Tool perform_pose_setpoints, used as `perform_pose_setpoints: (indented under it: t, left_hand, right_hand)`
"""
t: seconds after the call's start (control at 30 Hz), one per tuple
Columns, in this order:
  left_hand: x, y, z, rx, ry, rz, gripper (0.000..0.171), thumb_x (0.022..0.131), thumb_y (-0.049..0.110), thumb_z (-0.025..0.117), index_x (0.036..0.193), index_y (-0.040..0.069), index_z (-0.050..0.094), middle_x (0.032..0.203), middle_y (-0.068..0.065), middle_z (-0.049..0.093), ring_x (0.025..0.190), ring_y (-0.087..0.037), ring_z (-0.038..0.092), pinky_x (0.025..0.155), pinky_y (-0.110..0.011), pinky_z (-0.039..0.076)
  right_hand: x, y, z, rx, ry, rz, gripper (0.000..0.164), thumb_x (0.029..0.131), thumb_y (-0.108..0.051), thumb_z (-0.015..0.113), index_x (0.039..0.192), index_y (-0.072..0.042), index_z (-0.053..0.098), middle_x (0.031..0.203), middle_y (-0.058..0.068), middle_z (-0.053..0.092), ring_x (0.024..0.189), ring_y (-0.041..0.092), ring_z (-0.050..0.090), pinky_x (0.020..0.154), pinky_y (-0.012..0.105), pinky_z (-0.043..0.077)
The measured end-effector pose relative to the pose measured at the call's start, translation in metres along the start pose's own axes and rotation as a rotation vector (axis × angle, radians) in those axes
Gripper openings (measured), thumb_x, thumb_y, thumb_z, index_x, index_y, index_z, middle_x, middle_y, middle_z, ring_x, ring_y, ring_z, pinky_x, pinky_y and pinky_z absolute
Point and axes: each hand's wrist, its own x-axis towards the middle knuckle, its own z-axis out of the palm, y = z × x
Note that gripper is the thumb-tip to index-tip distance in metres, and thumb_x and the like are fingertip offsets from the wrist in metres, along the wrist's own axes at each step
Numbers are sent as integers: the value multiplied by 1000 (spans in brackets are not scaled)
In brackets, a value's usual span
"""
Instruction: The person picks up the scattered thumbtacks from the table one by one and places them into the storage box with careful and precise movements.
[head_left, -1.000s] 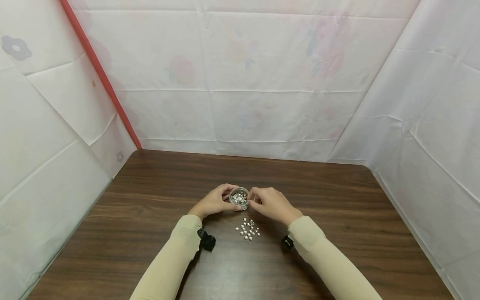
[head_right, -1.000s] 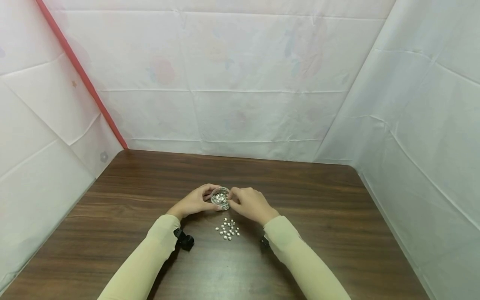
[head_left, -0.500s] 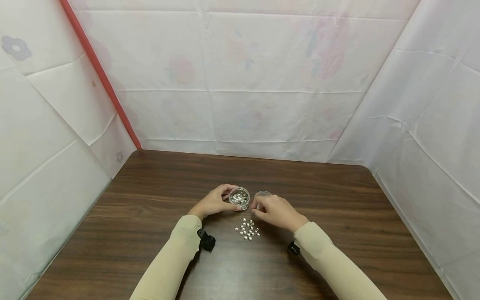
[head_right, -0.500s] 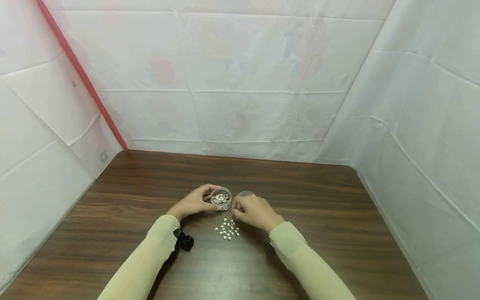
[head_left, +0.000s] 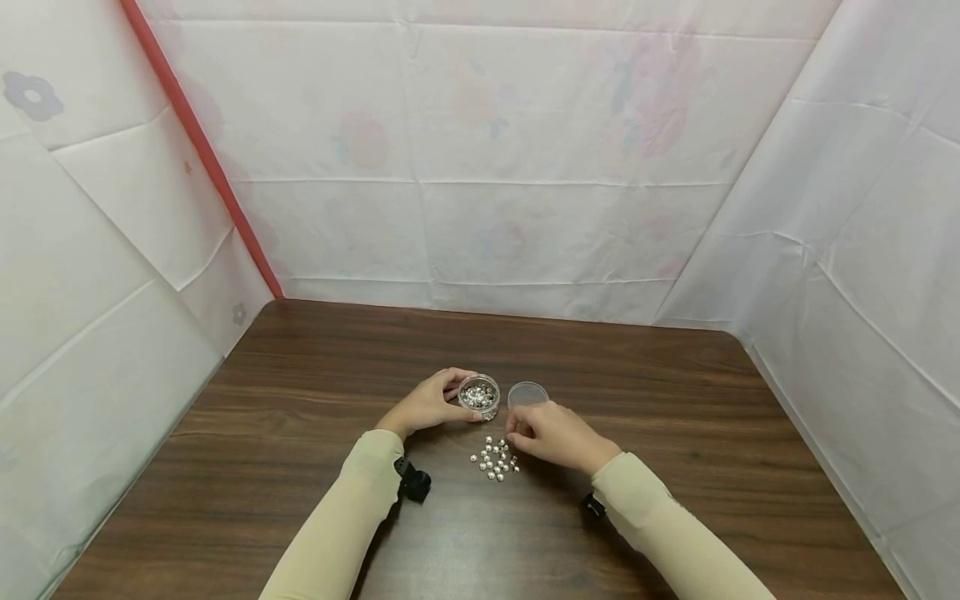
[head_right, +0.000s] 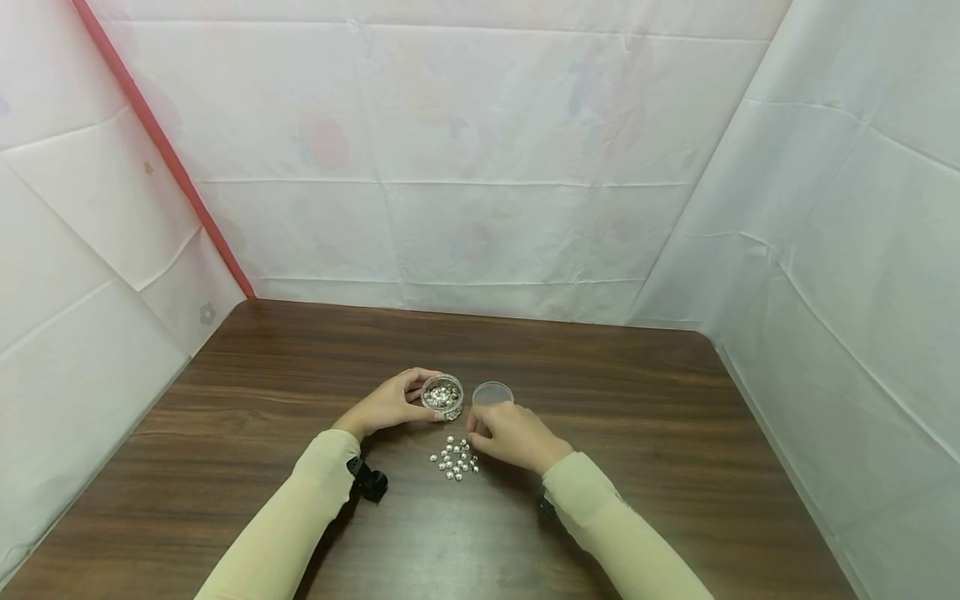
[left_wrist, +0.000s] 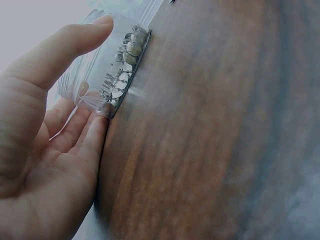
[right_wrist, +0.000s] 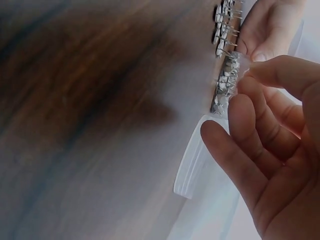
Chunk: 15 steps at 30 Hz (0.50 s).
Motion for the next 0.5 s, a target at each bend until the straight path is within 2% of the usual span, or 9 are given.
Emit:
perform_pose_setpoints:
  t: [0.5]
  left_hand:
    - [-1, 1, 0, -7, 6, -14, 69, 74, 18, 80, 132, 3, 46, 133, -21, 44, 122, -28, 44, 104, -42, 41]
  right_hand:
    - [0, -1, 9, -30, -18, -40, 5, 85, -23, 67, 85, -24, 63, 62, -17, 53, 54, -3, 47, 48, 19, 44]
